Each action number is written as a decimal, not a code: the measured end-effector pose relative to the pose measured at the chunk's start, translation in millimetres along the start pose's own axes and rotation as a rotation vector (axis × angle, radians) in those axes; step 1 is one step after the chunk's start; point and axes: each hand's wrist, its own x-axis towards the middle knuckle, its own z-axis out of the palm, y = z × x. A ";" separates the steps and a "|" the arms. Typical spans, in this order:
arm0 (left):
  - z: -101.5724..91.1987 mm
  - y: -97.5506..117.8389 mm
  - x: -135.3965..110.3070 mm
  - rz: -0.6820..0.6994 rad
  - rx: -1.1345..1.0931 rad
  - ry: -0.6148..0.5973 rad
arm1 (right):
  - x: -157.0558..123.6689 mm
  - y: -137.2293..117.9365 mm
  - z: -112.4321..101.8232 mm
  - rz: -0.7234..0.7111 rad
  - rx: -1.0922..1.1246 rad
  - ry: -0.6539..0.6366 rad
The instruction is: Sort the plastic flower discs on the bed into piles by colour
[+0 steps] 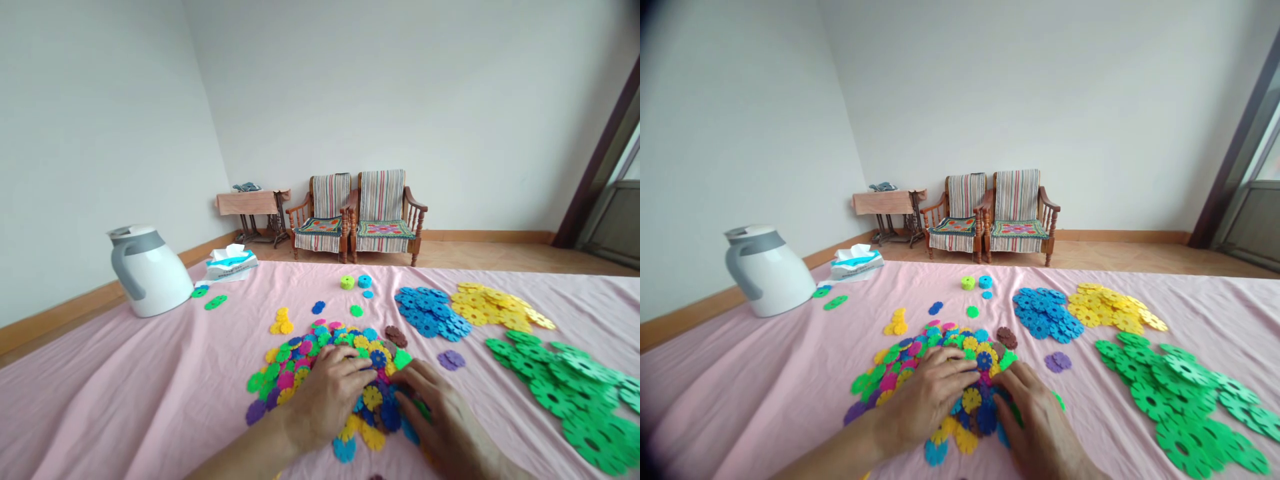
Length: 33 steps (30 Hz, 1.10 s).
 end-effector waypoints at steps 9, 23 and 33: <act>4.3 -3.8 -1.4 -0.029 -0.074 0.087 | 1.1 -0.5 -1.0 0.002 0.021 0.000; 2.5 -2.0 12.0 -0.051 -0.012 0.061 | 2.3 0.3 -0.1 -0.018 0.025 0.037; -17.6 -46.1 29.7 -0.345 -0.053 0.284 | 0.5 14.0 7.2 -0.047 -0.004 0.051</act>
